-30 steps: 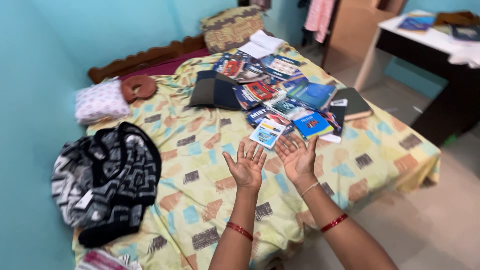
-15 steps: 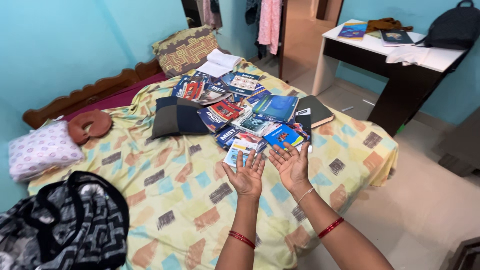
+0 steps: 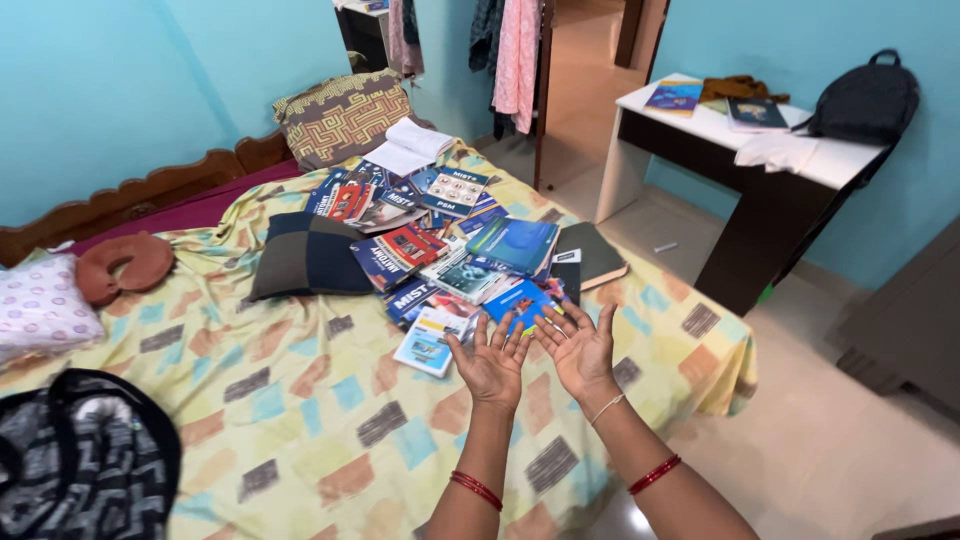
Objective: The person picks up a boxed item from a bed and places it into a wardrobe shelf. Then the person picks up a handwritten sheet of paper and places it into the same wardrobe shelf. The task involves moving items from the bed to the wardrobe.
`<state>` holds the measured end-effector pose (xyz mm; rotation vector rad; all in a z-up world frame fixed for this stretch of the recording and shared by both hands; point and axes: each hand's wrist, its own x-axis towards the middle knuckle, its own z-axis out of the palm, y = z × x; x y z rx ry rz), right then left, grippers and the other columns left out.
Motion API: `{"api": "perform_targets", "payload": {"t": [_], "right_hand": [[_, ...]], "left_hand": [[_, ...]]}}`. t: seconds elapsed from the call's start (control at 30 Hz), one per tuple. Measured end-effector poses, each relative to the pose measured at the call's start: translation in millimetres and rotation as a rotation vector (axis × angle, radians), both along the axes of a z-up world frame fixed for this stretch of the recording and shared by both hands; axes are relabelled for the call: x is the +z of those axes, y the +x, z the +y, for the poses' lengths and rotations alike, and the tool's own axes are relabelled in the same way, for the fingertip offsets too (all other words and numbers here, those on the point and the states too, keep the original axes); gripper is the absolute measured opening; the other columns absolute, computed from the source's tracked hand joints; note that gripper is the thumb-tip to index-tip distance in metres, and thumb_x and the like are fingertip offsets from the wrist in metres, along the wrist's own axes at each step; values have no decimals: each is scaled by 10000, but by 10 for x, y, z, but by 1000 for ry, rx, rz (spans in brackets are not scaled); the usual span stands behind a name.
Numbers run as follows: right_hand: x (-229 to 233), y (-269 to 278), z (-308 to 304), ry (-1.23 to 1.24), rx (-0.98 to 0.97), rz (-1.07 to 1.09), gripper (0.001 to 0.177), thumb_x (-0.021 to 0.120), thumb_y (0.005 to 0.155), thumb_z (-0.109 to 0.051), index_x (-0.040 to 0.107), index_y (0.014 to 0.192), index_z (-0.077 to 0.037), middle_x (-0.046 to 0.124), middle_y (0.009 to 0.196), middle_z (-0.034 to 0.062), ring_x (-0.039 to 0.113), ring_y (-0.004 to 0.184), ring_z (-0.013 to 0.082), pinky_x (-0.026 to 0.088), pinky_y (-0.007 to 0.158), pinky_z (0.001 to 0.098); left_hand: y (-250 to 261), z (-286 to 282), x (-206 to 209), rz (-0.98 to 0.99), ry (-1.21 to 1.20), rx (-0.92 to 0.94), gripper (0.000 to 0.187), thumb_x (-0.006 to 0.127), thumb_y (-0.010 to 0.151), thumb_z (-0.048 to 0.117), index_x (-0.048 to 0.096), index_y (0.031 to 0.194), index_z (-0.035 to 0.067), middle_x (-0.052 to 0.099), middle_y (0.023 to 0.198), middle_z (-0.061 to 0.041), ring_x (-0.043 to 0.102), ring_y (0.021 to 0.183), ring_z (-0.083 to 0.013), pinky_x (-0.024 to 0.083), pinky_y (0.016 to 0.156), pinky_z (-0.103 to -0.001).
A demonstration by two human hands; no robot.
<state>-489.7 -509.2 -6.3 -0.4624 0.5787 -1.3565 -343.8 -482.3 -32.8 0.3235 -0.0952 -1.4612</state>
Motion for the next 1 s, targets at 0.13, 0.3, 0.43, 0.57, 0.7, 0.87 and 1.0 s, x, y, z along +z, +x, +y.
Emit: {"api": "perform_targets", "payload": {"t": [0.13,0.3,0.43,0.57,0.7,0.87,1.0], "right_hand": [[35,-428,-211,4,39,4,954,419,837,-834,473,1331,-19,543,1372,272,552,1270,407,419,1115,532],[98,-858,-408,-5,72,15,928,428,839,-833,490,1296,-27,534,1378,273,546,1276,407,423,1115,531],[140,-1125,-561,-17,89,4,928,429,831,-836,504,1282,-28,537,1376,277,550,1272,414,418,1119,534],[119,-1294,-737,-29,78,-31,920,437,830,-834,499,1276,-32,543,1375,273,551,1273,409,432,1119,544],[43,-1340,-915,-8,73,-59,916,438,841,-829,497,1273,-24,542,1373,278,553,1268,419,444,1114,548],[-47,-1381,-1153,-7,75,-63,929,431,838,-832,487,1297,-26,528,1382,282,547,1272,421,439,1113,546],[-15,-1422,-1436,0,66,6,933,419,837,-836,468,1316,-37,520,1388,271,540,1295,414,425,1124,531]], "left_hand": [[-467,-248,-42,33,-12,8,1058,377,812,869,285,1589,156,471,1517,-248,472,1375,-425,363,1160,-525],[-941,-448,-52,57,-29,37,1094,391,820,881,301,1603,122,490,1477,-254,479,1336,-418,369,1148,-532],[-1147,-532,3,46,-14,55,1055,386,803,875,299,1588,174,503,1482,-242,497,1336,-415,370,1146,-525],[-1190,-636,16,9,26,77,1044,385,798,876,313,1572,180,504,1484,-242,508,1332,-417,372,1144,-528],[-1171,-786,-47,23,33,104,1057,382,815,876,318,1574,144,494,1484,-259,507,1323,-431,387,1133,-539],[-1189,-1092,-126,81,-6,92,1052,399,814,863,318,1560,127,458,1516,-275,498,1323,-456,395,1116,-554],[-1146,-1389,-133,150,-87,88,1050,427,829,857,323,1559,109,418,1531,-320,479,1358,-479,397,1143,-558]]}}
